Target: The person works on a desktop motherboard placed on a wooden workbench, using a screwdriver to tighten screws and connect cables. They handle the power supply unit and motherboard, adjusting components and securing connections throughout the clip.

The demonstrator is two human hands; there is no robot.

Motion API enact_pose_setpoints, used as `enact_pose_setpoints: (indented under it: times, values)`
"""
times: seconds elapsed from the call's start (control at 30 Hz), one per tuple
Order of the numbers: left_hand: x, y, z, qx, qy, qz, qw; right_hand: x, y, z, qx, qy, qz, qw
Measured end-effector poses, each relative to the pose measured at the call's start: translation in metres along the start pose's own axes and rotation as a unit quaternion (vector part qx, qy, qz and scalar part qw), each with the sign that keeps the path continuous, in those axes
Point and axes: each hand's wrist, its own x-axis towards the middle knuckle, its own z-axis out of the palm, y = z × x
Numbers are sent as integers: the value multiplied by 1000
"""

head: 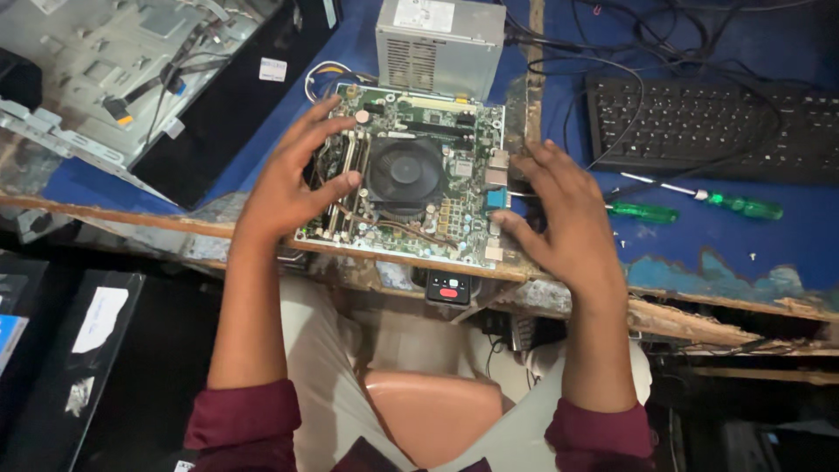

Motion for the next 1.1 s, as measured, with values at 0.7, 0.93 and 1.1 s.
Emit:
enact_pose_setpoints:
  times: [0.7,0.93,1.1]
  values:
    - [0,-12,3,-9,27,22,999,-6,-6,-9,30,14,-23,999]
    - [0,-4,4,10,30,4,999,-2,-8,-10,24,11,-16,1000]
    - [1,2,4,42,29,6,999,2,-6,-9,29,-12,15,999]
